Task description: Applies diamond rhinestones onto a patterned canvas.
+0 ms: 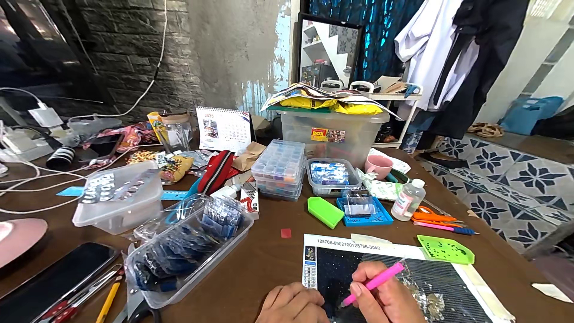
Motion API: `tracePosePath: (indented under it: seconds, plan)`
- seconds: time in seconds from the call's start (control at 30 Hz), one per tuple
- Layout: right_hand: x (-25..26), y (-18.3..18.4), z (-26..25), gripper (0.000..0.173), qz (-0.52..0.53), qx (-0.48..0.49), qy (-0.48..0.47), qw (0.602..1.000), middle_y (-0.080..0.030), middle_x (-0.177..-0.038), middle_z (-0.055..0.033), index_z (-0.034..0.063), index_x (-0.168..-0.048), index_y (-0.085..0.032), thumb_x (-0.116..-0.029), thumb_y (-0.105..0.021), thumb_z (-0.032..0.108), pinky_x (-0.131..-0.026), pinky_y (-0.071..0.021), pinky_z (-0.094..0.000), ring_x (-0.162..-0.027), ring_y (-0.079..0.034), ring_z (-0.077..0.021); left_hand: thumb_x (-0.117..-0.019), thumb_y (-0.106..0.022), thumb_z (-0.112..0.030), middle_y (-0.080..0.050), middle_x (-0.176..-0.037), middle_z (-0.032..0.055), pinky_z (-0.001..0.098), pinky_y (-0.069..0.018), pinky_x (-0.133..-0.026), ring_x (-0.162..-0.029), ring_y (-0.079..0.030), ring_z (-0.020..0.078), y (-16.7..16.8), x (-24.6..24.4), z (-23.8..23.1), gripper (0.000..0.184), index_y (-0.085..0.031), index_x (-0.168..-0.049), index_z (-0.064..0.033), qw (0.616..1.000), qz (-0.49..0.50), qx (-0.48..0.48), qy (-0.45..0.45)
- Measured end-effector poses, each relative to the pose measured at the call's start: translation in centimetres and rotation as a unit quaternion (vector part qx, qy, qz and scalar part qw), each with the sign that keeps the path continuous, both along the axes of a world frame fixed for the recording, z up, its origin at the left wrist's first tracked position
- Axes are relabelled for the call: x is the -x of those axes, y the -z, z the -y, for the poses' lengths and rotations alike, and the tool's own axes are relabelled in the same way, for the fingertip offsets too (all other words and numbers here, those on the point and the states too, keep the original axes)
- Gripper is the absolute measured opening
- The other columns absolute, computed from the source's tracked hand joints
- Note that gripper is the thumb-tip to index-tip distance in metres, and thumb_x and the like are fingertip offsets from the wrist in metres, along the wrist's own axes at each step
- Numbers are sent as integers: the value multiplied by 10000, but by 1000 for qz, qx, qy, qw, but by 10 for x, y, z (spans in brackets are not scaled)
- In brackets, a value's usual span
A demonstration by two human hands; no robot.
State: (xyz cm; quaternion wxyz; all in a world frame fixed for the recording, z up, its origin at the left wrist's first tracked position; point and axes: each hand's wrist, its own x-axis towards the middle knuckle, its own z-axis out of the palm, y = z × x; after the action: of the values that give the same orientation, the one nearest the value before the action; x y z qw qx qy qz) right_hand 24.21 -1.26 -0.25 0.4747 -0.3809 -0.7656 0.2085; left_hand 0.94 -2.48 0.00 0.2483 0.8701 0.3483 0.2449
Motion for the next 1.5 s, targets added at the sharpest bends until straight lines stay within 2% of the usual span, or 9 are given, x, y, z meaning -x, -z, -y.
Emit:
tracePosePath:
  seconds: [0.53,0.77,0.83,0.93,1.03,1.17,1.3,1.5]
  plan:
    - [0,1,0,155,25,-18,-6,1000,-605,-721,-108,-59,-1071,-563,-1043,-532,91,-575,-490,-187,-599,-573,-67,-833,-758,-375,-658,-1325,182,611,-378,-1070,-1288,-563,395,-1,-1,0,471,-708,-1131,-15,1000,-6,2,-2]
    - [3,-4,1,118,83,-78,-22,993,-612,-734,-139,-30,-1025,-584,-1032,-530,74,-589,-496,-197,-608,-578,-126,-828,-775,-370,-652,-1326,198,632,-379,-1073,-1295,-559,407,-1,-1,0,475,-710,-1132,-11,1000,-5,6,0]
    - [3,-3,1,117,74,-77,-16,994,-609,-731,-133,-34,-1023,-582,-1028,-533,72,-583,-487,-188,-602,-566,-114,-828,-777,-363,-648,-1333,200,632,-378,-1077,-1300,-556,409,-2,-1,0,467,-711,-1128,-10,1000,-4,10,1]
    - [1,-1,1,143,4,-54,-6,999,-604,-736,-103,-32,-1053,-561,-1048,-525,105,-577,-499,-182,-609,-577,-64,-838,-765,-369,-649,-1333,197,627,-378,-1074,-1297,-558,403,-1,0,0,459,-710,-1119,-10,1000,-1,8,5]
    - [-6,-2,4,134,-58,-29,-60,996,-597,-772,-69,-2,-1082,-542,-1063,-504,125,-606,-512,-177,-656,-587,-24,-842,-758,-377,-652,-1329,193,618,-380,-1074,-1296,-560,395,-1,0,0,457,-710,-1113,-11,1000,-3,3,5]
    - [-11,-3,5,140,-43,-35,-119,991,-572,-770,-77,3,-1072,-542,-1071,-484,130,-606,-475,-155,-645,-550,-26,-844,-759,-379,-659,-1321,183,608,-395,-1064,-1282,-572,384,0,1,0,452,-714,-1116,-20,1000,-4,-3,4]
    - [-10,-3,5,143,-12,-58,-113,992,-548,-725,-84,2,-1047,-550,-1062,-485,129,-580,-442,-149,-611,-519,-45,-847,-757,-375,-657,-1322,186,608,-392,-1063,-1289,-565,387,-1,1,0,451,-708,-1120,-20,1000,-7,-1,7]
    - [-10,-2,4,114,-7,-72,-119,990,-552,-745,-85,7,-1031,-547,-1047,-483,100,-580,-427,-133,-614,-508,-45,-853,-748,-382,-655,-1327,183,602,-388,-1069,-1287,-568,380,0,2,0,451,-707,-1123,-23,1000,-6,-3,7]
